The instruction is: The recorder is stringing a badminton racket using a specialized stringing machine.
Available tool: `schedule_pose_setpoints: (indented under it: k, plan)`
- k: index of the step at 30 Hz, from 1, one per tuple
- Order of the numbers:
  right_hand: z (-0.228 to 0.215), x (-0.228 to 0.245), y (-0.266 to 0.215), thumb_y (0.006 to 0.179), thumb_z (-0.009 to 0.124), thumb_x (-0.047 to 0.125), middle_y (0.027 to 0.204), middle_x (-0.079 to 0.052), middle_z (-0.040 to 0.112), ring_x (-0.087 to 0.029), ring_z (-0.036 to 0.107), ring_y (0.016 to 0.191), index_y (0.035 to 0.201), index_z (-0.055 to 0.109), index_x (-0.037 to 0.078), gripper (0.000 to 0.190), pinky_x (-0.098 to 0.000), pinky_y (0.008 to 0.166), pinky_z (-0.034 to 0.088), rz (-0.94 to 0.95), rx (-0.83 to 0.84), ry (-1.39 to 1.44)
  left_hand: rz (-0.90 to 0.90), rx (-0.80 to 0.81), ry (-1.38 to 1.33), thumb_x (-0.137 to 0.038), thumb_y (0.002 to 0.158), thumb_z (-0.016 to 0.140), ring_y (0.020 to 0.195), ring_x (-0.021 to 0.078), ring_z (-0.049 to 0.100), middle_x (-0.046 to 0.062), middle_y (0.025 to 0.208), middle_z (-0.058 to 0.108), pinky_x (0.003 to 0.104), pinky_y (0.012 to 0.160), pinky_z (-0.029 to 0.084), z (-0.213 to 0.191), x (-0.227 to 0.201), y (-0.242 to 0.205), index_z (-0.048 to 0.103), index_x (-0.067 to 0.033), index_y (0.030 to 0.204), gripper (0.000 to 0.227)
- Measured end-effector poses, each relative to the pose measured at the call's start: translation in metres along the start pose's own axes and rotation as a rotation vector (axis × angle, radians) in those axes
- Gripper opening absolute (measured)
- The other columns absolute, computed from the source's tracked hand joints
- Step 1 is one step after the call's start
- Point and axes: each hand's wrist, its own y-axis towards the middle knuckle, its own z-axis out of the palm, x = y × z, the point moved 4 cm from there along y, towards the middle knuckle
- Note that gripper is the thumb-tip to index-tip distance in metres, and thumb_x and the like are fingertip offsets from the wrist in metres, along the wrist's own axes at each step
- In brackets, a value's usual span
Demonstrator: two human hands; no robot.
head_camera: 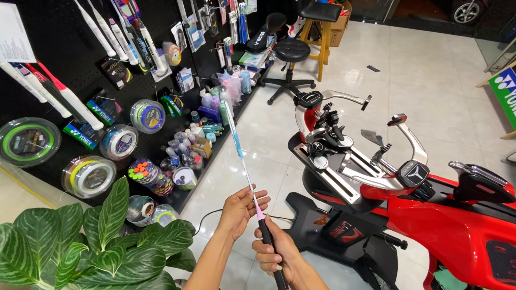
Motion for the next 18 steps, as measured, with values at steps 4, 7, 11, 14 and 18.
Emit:
schedule_pose_setpoints:
  k: [4, 7, 11, 14, 18]
  plan:
    - [0.0, 0.0, 0.001, 0.105, 0.042, 0.058, 0.053, 0.002, 0.035, -0.006, 0.025, 0.031, 0.091, 0.049, 0.011, 0.049, -0.024, 0.028, 0.02, 0.0, -0.017, -0.006, 0.004, 0.009, 0.002, -0.012, 0.102, 0.049, 0.103, 0.0345, 0.074, 0.028, 0.124, 0.068, 0.042, 0.086, 0.064, 0.0, -0.001, -0.001, 0.049, 0.0048, 0.136, 0.038]
    - [-0.001, -0.001, 0.002, 0.105, 0.042, 0.058, 0.053, 0.002, 0.034, -0.006, 0.024, 0.032, 0.091, 0.049, 0.011, 0.049, -0.0242, 0.028, 0.02, 0.003, -0.018, 0.001, -0.002, 0.008, 0.006, -0.011, 0.102, 0.048, 0.103, 0.0345, 0.074, 0.028, 0.124, 0.069, 0.042, 0.086, 0.064, 0.001, -0.003, -0.002, 0.049, 0.0042, 0.136, 0.037]
    - [0.005, -0.001, -0.004, 0.102, 0.042, 0.062, 0.052, 0.003, 0.034, -0.006, 0.025, 0.032, 0.09, 0.049, 0.013, 0.051, -0.0244, 0.029, 0.019, -0.004, -0.082, -0.074, 0.0, 0.018, 0.013, -0.011, 0.102, 0.049, 0.103, 0.0352, 0.074, 0.028, 0.124, 0.069, 0.042, 0.086, 0.064, 0.001, -0.004, -0.001, 0.048, 0.0054, 0.137, 0.039]
    - [-0.003, -0.003, -0.003, 0.097, 0.041, 0.068, 0.052, 0.0, 0.034, -0.01, 0.028, 0.034, 0.088, 0.05, 0.012, 0.057, -0.0271, 0.033, 0.022, 0.007, -0.168, -0.226, 0.001, 0.075, 0.081, -0.012, 0.101, 0.051, 0.101, 0.0339, 0.075, 0.027, 0.121, 0.07, 0.041, 0.085, 0.064, 0.002, -0.009, -0.004, 0.049, 0.0038, 0.141, 0.043]
    - [-0.111, -0.01, 0.042, 0.099, 0.046, 0.066, 0.052, -0.001, 0.038, -0.013, 0.034, 0.039, 0.084, 0.05, 0.011, 0.057, -0.0297, 0.04, 0.027, -0.042, -0.142, -0.532, 0.037, 0.151, 0.196, -0.009, 0.099, 0.055, 0.1, 0.033, 0.076, 0.026, 0.117, 0.072, 0.039, 0.084, 0.063, 0.006, -0.018, -0.011, 0.051, 0.0056, 0.141, 0.045]
